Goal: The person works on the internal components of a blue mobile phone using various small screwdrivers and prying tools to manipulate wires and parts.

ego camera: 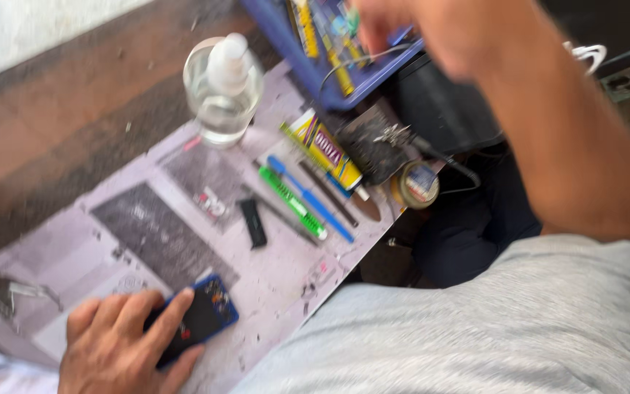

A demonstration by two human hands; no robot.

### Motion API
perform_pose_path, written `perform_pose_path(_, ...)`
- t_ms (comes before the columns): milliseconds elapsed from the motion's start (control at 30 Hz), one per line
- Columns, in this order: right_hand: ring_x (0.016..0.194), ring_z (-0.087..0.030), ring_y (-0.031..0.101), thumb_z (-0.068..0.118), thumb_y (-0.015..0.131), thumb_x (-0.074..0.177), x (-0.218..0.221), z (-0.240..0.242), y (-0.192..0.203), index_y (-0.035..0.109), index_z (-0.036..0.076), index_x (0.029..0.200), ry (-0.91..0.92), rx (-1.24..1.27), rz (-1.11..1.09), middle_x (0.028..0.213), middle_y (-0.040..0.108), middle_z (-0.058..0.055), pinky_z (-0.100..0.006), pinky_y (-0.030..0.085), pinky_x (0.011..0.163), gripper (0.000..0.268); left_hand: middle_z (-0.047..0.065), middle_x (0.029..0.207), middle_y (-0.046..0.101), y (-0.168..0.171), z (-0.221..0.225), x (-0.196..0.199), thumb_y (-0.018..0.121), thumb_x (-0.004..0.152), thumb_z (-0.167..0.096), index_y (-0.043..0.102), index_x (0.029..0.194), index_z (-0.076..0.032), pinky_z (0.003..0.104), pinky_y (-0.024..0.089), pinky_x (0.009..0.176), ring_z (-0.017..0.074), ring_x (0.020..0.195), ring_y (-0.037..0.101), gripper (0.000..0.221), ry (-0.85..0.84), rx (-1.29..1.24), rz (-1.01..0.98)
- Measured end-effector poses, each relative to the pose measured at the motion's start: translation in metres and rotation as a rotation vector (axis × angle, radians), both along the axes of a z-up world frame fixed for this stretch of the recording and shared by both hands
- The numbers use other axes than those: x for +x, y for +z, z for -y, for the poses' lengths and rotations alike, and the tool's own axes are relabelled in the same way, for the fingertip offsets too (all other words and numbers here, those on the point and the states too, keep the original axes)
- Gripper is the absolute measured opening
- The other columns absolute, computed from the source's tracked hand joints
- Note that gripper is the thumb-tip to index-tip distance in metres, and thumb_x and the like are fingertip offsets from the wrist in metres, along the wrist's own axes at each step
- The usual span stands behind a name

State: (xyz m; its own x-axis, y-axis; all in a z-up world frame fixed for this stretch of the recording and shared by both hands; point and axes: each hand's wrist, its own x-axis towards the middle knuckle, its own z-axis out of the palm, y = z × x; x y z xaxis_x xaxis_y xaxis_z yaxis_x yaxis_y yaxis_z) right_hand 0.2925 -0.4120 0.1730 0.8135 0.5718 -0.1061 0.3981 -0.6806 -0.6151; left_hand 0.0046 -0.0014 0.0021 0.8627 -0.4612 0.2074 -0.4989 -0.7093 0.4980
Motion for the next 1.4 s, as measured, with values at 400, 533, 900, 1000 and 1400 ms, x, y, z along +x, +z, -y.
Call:
perform_pose_path(400,0.078,-0.03,0.076,-0.01,0.075,0.092,-0.173,-0.067,-0.118,0.064,0.0,0.112,-0.101,1.286,-0.854,0.096,0.072,-0.028,-0.037,0.065,0.071,0.025,0.008,0.105,0.063,0.034,0.003,0.009,0.087,0.059,-0.043,0.072,0.122,-0.012,0.046,0.036,0.093,0.0269,0.098,0.058,0.072,-0.028,0.015,-0.085)
perform_pose_path(533,0.08,-0.03,0.076,-0.012,0.075,0.092,-0.178,-0.072,-0.132,0.065,0.002,0.113,-0.075,1.285,-0.79,0.098,0.072,-0.028,-0.037,0.065,0.073,0.027,0.008,0.105,0.064,0.033,0.001,0.008,0.088,0.059,-0.042,0.072,0.121,-0.012,0.046,0.035,0.094,0.0268,0.099,0.057,0.071,-0.03,0.015,-0.081)
perform_pose_path(900,0.076,-0.024,0.074,-0.012,0.075,0.089,-0.193,-0.092,-0.136,0.066,0.001,0.108,0.05,0.948,-0.524,0.092,0.071,-0.02,-0.031,0.064,0.066,0.025,0.009,0.104,0.061,0.025,-0.007,0.004,0.089,0.061,-0.049,0.073,0.123,-0.009,0.046,0.034,0.094,0.0266,0.098,0.054,0.075,-0.081,0.054,-0.011)
perform_pose_path(1000,0.073,-0.021,0.073,-0.012,0.069,0.084,-0.205,-0.1,-0.137,0.067,-0.001,0.105,0.161,0.774,-0.503,0.088,0.071,-0.018,-0.028,0.063,0.063,0.024,0.006,0.104,0.062,0.02,-0.013,0.004,0.089,0.061,-0.052,0.074,0.123,-0.01,0.045,0.034,0.095,0.0247,0.099,0.054,0.076,-0.086,0.086,0.053)
perform_pose_path(1400,0.08,-0.022,0.077,-0.013,0.072,0.084,-0.225,-0.125,-0.158,0.066,-0.004,0.105,0.3,0.639,-0.319,0.09,0.073,-0.021,-0.028,0.065,0.063,0.024,0.005,0.11,0.065,0.018,-0.016,0.004,0.09,0.066,-0.052,0.077,0.124,-0.014,0.045,0.033,0.098,0.0237,0.105,0.053,0.07,-0.099,0.068,0.04)
